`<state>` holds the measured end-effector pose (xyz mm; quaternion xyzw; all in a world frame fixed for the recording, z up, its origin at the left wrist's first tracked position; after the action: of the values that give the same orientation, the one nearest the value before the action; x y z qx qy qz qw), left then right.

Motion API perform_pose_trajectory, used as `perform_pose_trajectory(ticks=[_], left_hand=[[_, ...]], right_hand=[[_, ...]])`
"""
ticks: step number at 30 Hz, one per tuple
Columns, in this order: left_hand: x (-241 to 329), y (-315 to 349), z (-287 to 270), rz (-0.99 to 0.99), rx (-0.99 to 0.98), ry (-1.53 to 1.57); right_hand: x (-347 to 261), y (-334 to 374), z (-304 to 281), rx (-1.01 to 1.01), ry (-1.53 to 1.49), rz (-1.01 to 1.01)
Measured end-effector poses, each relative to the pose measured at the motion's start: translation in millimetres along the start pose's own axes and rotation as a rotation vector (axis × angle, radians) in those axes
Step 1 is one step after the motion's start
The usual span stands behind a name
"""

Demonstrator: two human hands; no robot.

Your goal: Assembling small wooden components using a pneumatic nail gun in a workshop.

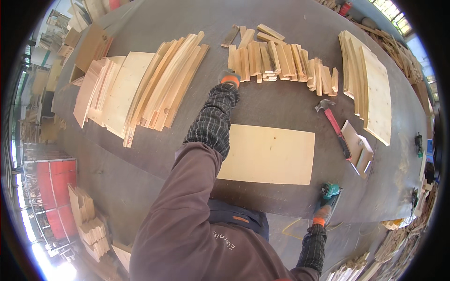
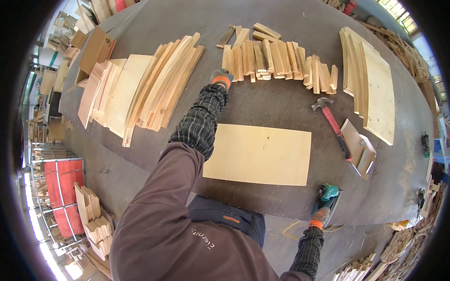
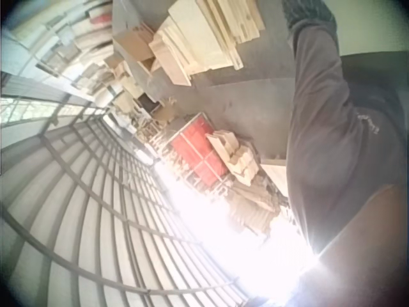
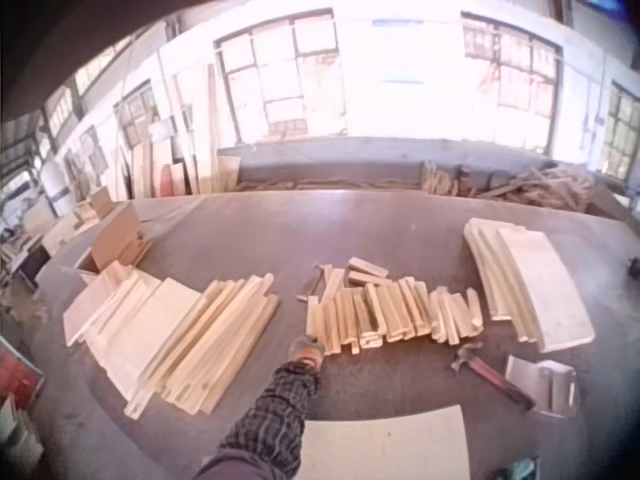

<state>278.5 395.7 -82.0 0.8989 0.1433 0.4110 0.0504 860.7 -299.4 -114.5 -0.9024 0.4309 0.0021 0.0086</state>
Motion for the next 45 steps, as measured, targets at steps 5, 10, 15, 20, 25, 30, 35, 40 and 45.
perform_pose_trajectory(ticks=[5,10,15,20,25,30,35,40,45], left_hand=[[-76,-83,-90,0.222,-0.192,-0.072],[30,27,4,-0.13,-0.241,-0.146],[16,9,-19,0.028,-0.352,-0.364],[15,22,-21,-0.072,-0.259,-0.006],[8,83,-73,-0.025,-0.139,0.361],[24,180,-107,0.024,-0.446,1.272],[11,248,-144,-0.021,-0.667,1.671],[-8,279,-167,0.022,-0.598,1.343],[-71,293,-158,-0.099,-0.522,1.125]], right_hand=[[-98,-34,46,-0.249,-0.065,0.001],[-14,5,-17,-0.184,0.068,0.159],[-59,-7,-17,-0.249,0.006,0.161],[-16,-19,-2,-0.157,0.038,0.101],[-48,-11,0,-0.214,0.032,0.044],[-12,-13,9,-0.155,-0.093,0.171],[-28,-18,6,-0.242,0.089,0.112],[-38,-17,-3,-0.162,0.05,0.056],[-63,-8,-25,-0.234,0.007,0.072]])
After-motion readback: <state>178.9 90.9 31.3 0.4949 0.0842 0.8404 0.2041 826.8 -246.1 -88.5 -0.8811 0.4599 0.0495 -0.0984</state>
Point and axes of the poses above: each hand's wrist, its own y-axis away from the middle knuckle, its own z-axis out of the palm, x = y × z, the point moved 8 cm from there along -y, towards the middle knuckle, and after that the axes turned 5 degrees about z, right-handed, at the moved point
